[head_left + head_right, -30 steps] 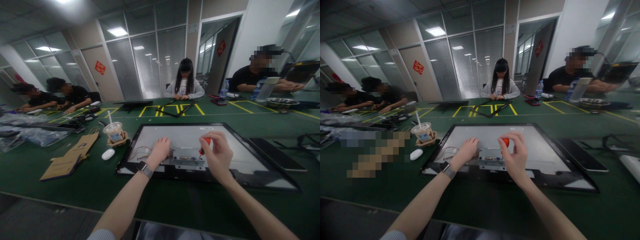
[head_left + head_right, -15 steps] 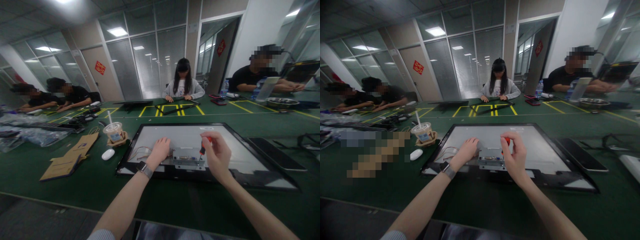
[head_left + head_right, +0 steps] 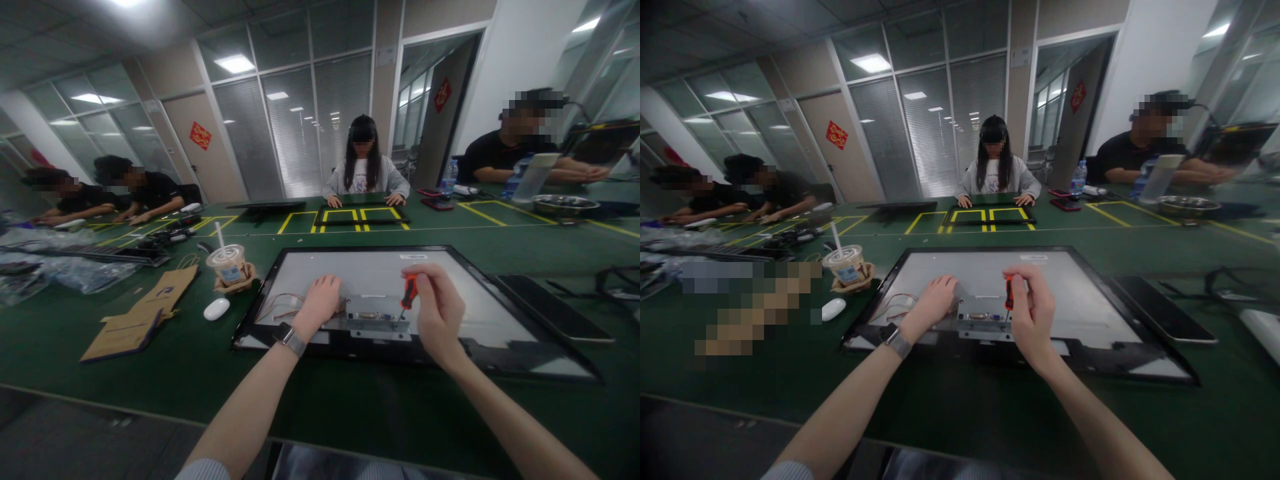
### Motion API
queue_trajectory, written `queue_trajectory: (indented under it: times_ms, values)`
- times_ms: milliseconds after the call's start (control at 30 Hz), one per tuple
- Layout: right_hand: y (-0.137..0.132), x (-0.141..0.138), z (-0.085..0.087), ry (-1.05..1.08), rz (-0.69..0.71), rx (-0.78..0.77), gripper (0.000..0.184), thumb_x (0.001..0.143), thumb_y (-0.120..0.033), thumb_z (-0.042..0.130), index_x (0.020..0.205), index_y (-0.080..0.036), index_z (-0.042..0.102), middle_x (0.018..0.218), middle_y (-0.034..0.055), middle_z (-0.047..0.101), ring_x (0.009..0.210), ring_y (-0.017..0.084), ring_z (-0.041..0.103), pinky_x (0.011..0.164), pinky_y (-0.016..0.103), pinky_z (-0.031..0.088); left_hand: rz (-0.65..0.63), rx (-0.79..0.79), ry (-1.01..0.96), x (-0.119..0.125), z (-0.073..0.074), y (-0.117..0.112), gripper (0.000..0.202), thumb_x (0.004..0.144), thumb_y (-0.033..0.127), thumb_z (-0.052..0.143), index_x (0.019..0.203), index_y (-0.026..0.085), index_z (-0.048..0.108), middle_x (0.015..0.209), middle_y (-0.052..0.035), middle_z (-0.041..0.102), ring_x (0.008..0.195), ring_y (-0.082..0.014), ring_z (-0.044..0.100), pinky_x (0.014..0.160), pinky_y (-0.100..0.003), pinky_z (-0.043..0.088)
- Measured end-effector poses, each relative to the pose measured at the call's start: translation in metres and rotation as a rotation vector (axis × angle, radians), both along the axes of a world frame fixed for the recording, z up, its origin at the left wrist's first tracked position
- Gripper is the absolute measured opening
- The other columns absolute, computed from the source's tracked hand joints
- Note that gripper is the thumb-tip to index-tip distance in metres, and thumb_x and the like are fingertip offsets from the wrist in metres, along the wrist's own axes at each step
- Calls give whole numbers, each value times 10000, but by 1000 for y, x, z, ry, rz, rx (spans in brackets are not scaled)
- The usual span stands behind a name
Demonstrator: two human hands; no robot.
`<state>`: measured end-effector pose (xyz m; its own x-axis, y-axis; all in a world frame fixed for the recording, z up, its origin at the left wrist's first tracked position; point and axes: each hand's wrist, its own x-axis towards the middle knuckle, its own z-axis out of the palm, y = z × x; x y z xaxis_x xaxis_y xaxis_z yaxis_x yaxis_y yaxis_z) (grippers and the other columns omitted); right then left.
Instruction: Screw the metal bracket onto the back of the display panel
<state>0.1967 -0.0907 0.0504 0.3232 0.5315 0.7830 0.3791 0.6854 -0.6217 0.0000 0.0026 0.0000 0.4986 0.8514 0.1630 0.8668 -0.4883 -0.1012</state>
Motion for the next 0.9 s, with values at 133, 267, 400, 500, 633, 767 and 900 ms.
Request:
queue_trajectory:
  times_ms: [133, 267, 400, 500, 633, 767, 900]
  values:
    - [3, 1, 0, -37, -14, 100, 48, 892, -247, 610, 851, -235, 628, 861, 24, 575, 827, 198, 560, 726, 363, 444, 5, -4, -4, 0, -1, 1, 405, 832, 121, 601, 1213, 162, 470, 1288, -148, 542, 1211, -257, 521, 985, -358, 429]
    - [4, 1, 0, -64, -55, 102, 40, 874, -226, 634, 835, -232, 633, 824, 17, 564, 793, 189, 553, 703, 352, 435, 3, -3, -4, 0, 0, 1, 385, 843, 117, 582, 1210, 155, 472, 1282, -147, 543, 1190, -251, 530, 987, -357, 429]
    - [2, 0, -1, -38, -15, 18, 88, 930, -274, 551, 929, -228, 626, 824, 23, 590, 750, 181, 564, 667, 345, 443, 1, -7, 1, 0, 3, -2, 413, 828, 136, 615, 1213, 165, 468, 1284, -150, 545, 1195, -258, 528, 986, -367, 428]
    - [0, 0, -2, -16, -7, -7, 154, 963, -294, 486, 921, -222, 615, 839, 30, 605, 723, 172, 564, 642, 337, 442, -1, -3, 3, 0, 3, -2, 410, 836, 111, 587, 1222, 170, 465, 1295, -148, 542, 1197, -253, 529, 988, -365, 425]
    - [2, 1, -1, -39, 15, 18, 150, 961, -263, 484, 897, -228, 615, 844, 27, 590, 763, 181, 563, 670, 345, 438, -4, 4, -2, -1, -1, 1, 423, 819, 109, 602, 1218, 155, 470, 1293, -149, 543, 1193, -258, 529, 984, -359, 430]
    - [5, 1, 1, -89, -26, 117, 31, 871, -214, 629, 852, -237, 622, 855, 23, 571, 834, 202, 562, 732, 365, 448, -6, 10, -10, -1, -4, 4, 417, 814, 118, 608, 1208, 149, 476, 1284, -144, 548, 1198, -262, 525, 989, -357, 430]
    - [5, 2, 2, -101, -111, 122, 48, 861, -191, 640, 858, -240, 640, 839, 18, 566, 817, 199, 561, 734, 370, 449, -10, 15, -14, -1, -4, 3, 386, 828, 119, 590, 1196, 156, 481, 1275, -135, 552, 1182, -253, 533, 988, -351, 429]
